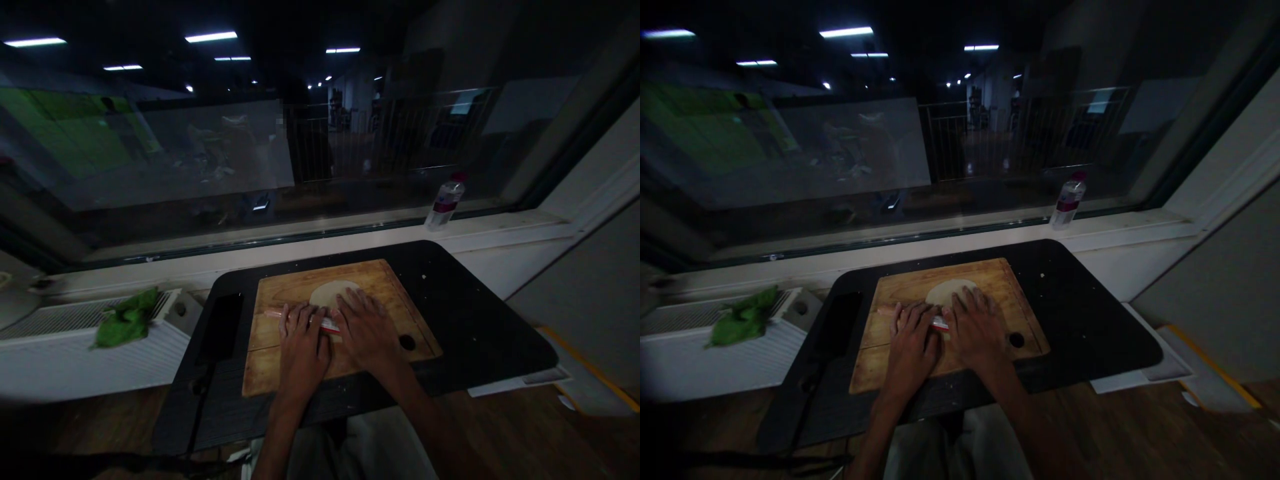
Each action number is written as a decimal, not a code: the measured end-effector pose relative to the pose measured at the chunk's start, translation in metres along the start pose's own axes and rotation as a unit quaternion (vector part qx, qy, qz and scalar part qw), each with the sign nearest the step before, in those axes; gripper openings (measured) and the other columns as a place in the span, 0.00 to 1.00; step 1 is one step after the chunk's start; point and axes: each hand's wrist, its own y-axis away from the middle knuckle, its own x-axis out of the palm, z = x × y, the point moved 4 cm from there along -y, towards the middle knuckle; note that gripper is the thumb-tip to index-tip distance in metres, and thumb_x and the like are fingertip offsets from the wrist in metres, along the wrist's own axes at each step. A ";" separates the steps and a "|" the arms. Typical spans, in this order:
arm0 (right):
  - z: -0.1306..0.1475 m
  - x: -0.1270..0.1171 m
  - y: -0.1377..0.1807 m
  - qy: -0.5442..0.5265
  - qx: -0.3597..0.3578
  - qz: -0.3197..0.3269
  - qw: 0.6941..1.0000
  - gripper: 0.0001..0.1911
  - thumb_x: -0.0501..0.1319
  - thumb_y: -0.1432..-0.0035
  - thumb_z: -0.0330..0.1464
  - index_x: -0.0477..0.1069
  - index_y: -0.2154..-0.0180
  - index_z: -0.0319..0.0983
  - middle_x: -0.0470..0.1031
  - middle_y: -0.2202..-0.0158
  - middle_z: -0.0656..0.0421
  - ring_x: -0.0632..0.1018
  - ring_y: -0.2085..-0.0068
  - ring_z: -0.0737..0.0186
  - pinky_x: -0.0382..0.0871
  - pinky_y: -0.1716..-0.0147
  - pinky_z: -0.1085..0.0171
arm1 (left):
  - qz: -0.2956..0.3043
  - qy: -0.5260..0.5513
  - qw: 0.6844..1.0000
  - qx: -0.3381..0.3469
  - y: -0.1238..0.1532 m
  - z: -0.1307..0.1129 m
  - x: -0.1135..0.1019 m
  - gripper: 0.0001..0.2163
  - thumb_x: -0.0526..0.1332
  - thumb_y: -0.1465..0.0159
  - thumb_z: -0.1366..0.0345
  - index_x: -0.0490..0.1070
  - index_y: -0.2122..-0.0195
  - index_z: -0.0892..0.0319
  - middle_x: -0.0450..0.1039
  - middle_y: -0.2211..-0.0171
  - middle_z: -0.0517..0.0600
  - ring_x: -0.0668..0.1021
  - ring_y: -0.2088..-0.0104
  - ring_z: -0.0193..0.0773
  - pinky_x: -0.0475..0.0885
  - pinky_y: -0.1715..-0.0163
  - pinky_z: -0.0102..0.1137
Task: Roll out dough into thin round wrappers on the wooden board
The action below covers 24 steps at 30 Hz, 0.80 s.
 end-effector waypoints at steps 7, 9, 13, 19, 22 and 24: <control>0.004 0.001 -0.006 -0.009 0.033 0.028 0.999 0.30 0.46 0.16 0.45 0.75 0.29 0.41 0.71 0.24 0.48 0.68 0.23 0.44 0.61 0.26 0.44 | 0.002 -0.005 1.000 -0.012 -0.006 0.010 0.006 0.16 0.61 0.30 0.71 0.79 0.44 0.51 0.82 0.43 0.54 0.79 0.39 0.52 0.56 0.21 0.60; 0.004 0.001 -0.009 -0.017 0.043 0.037 0.998 0.31 0.46 0.16 0.46 0.75 0.29 0.41 0.70 0.24 0.48 0.67 0.23 0.43 0.59 0.25 0.44 | 0.009 -0.010 1.000 -0.013 -0.008 0.013 0.008 0.16 0.61 0.30 0.70 0.80 0.45 0.51 0.82 0.43 0.54 0.79 0.39 0.52 0.56 0.21 0.59; 0.005 0.003 -0.014 -0.039 0.054 0.055 0.996 0.31 0.45 0.16 0.47 0.73 0.28 0.41 0.69 0.23 0.48 0.65 0.22 0.45 0.57 0.25 0.46 | 0.014 -0.025 0.999 -0.020 -0.012 0.016 0.010 0.15 0.60 0.30 0.71 0.80 0.46 0.53 0.82 0.43 0.55 0.79 0.40 0.53 0.57 0.22 0.57; 0.008 -0.001 -0.019 -0.045 0.051 0.061 0.996 0.32 0.44 0.16 0.48 0.75 0.30 0.42 0.70 0.24 0.47 0.66 0.25 0.44 0.59 0.28 0.45 | 0.046 -0.060 0.996 -0.047 -0.021 0.018 0.008 0.15 0.60 0.29 0.66 0.81 0.45 0.53 0.82 0.43 0.57 0.77 0.38 0.56 0.57 0.24 0.56; 0.010 -0.003 -0.021 -0.041 0.048 0.073 0.995 0.33 0.42 0.16 0.48 0.76 0.32 0.41 0.70 0.25 0.46 0.68 0.27 0.42 0.63 0.30 0.44 | 0.074 -0.071 0.993 -0.057 -0.026 0.020 0.005 0.16 0.60 0.30 0.66 0.81 0.44 0.54 0.81 0.41 0.58 0.75 0.36 0.57 0.57 0.24 0.53; 0.010 -0.005 -0.023 -0.039 0.039 0.077 0.995 0.33 0.41 0.16 0.48 0.76 0.32 0.41 0.71 0.26 0.46 0.68 0.28 0.43 0.63 0.30 0.44 | 0.086 -0.073 0.991 -0.067 -0.029 0.021 0.004 0.17 0.61 0.30 0.66 0.81 0.43 0.53 0.80 0.39 0.58 0.74 0.35 0.58 0.58 0.26 0.54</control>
